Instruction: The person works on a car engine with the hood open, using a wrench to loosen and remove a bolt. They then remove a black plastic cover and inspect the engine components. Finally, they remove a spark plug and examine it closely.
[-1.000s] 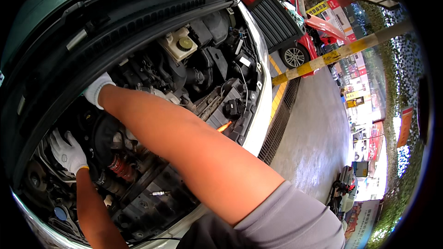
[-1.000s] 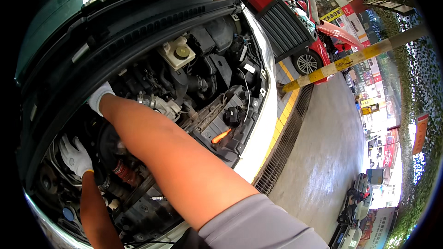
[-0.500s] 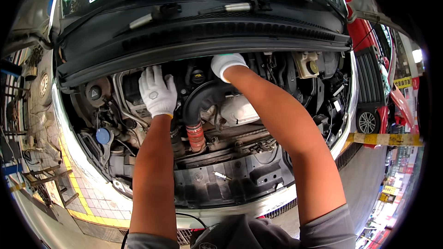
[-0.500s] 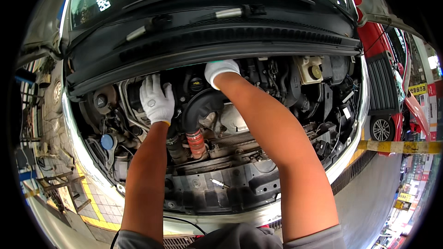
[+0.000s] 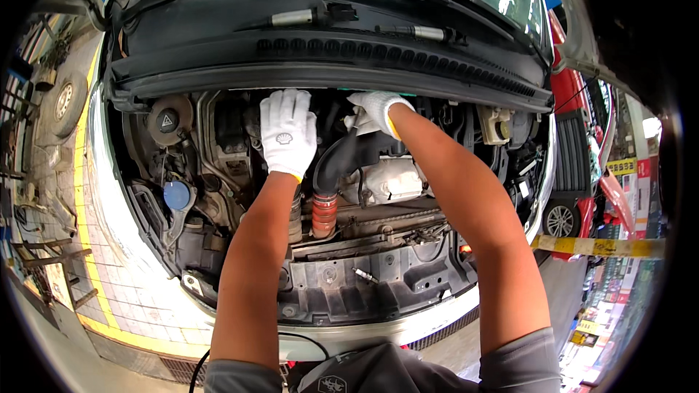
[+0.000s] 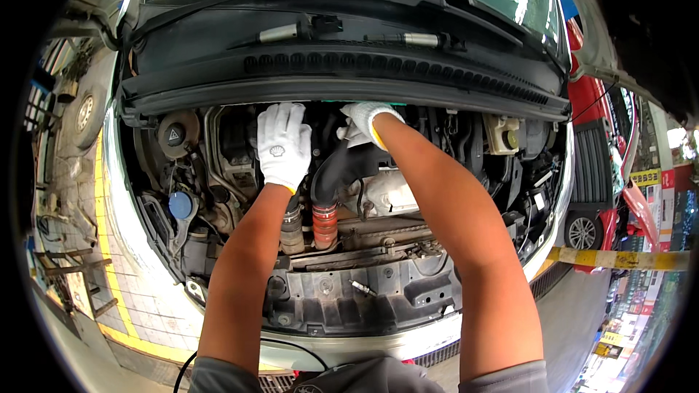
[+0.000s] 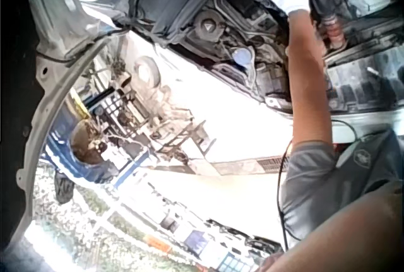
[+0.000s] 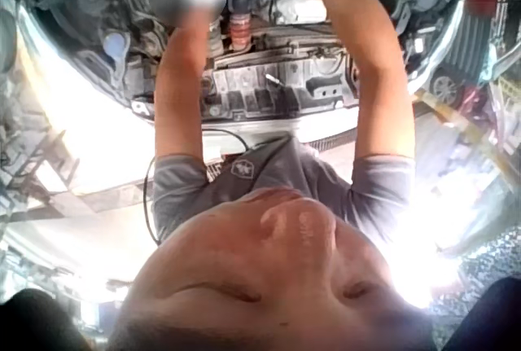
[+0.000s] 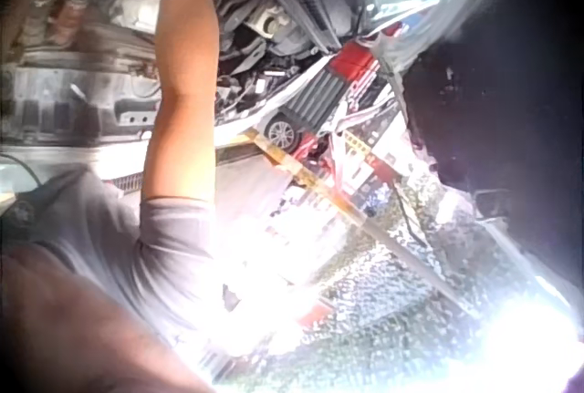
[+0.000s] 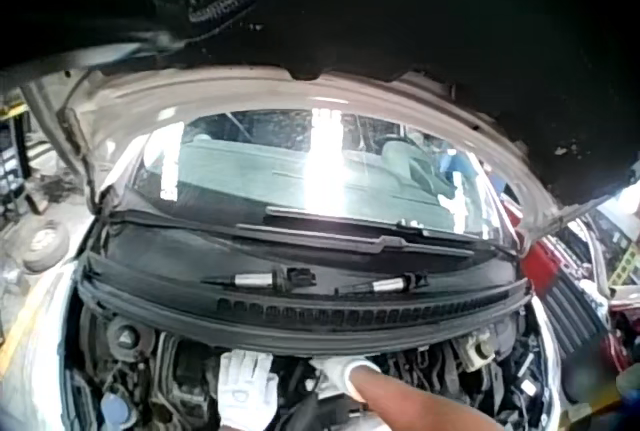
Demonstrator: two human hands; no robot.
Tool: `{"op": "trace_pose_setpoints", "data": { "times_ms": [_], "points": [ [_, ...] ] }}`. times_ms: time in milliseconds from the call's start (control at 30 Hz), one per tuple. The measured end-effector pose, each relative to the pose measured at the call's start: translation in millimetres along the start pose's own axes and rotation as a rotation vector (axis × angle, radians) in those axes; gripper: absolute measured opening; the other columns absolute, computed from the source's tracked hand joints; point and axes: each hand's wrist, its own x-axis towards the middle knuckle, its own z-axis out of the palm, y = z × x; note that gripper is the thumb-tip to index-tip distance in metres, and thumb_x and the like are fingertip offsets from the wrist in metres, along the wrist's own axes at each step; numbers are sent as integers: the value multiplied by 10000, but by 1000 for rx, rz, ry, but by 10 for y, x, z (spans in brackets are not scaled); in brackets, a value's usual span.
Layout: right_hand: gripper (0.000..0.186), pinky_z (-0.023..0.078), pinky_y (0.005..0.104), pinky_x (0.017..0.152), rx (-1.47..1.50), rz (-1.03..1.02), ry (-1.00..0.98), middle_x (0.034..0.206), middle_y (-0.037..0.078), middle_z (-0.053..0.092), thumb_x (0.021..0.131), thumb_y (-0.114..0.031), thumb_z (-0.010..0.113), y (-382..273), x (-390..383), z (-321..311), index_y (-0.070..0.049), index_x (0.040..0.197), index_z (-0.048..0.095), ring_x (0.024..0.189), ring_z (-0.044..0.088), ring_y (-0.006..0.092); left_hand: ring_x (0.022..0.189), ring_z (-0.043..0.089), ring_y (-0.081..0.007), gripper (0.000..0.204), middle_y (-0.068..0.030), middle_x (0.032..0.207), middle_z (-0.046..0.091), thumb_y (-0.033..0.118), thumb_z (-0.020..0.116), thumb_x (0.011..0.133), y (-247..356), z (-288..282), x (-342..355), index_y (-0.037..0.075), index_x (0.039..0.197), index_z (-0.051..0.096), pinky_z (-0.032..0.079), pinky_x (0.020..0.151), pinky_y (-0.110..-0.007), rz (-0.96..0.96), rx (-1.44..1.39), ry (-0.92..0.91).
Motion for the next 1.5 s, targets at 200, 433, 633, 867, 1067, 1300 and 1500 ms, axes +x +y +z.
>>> {"op": "trace_pose_setpoints", "data": {
  "times_ms": [200, 433, 633, 867, 1067, 1300, 1500],
  "points": [
    [348, 508, 492, 1033, -1328, -805, 657, 1295, 212, 682, 989, -195, 522, 126, -27, -367, -65, 1262, 695, 1199, 637, 423, 1204, 612, -373, 437, -182, 1222, 694, 378, 596, 958, 256, 922, 270, 77, 1274, 628, 394, 1096, -521, 118, -176, -90],
    [391, 614, 391, 775, -186, -101, 44, 1046, 168, 722, 921, -295, 682, -138, -415, 175, 2, 1175, 670, 855, 719, 342, 1202, 631, -337, 377, -164, 1245, 698, 367, 533, 996, 63, 1291, 305, 95, 1206, 687, 468, 1069, -428, -62, -289, -455],
    [370, 485, 494, 1064, -1402, -744, 709, 1362, 199, 647, 1040, -254, 469, 168, -6, -393, -85, 1312, 654, 1268, 599, 404, 1417, 458, -370, 529, -172, 1527, 518, 430, 482, 1050, 258, 1034, 510, 108, 1467, 524, 326, 1189, -479, -19, -353, -632],
    [463, 454, 465, 1106, -951, -270, 318, 1426, 256, 576, 1009, -314, 521, -104, -284, 20, -28, 1366, 588, 1326, 555, 396, 1313, 561, -384, 507, -197, 1395, 624, 445, 519, 1018, 123, 1446, 345, 118, 1399, 593, 389, 1151, -471, -2, -279, -475],
    [402, 449, 483, 1107, -1496, -724, 686, 1415, 234, 590, 991, -238, 551, 186, -61, -322, -104, 1365, 612, 1306, 561, 427, 1324, 548, -382, 475, -183, 1415, 614, 428, 530, 1023, 335, 1221, 435, 134, 1389, 602, 380, 1145, -483, -58, -359, -473],
    [387, 478, 486, 1064, -976, -400, 279, 1349, 243, 628, 1004, -274, 548, 2, -130, -212, -71, 1317, 649, 1248, 600, 407, 1352, 527, -357, 490, -145, 1456, 590, 467, 531, 1020, 297, 1250, 417, 155, 1390, 611, 378, 1148, -470, -137, -292, -567],
    [415, 458, 467, 1094, -1184, -643, 624, 1356, 252, 626, 1019, -333, 545, 168, -52, -216, -58, 1312, 650, 1257, 596, 399, 1351, 519, -357, 512, -138, 1455, 587, 480, 508, 1022, 245, 1081, 421, 151, 1402, 602, 368, 1154, -462, -120, -357, -551]
  ]
}}
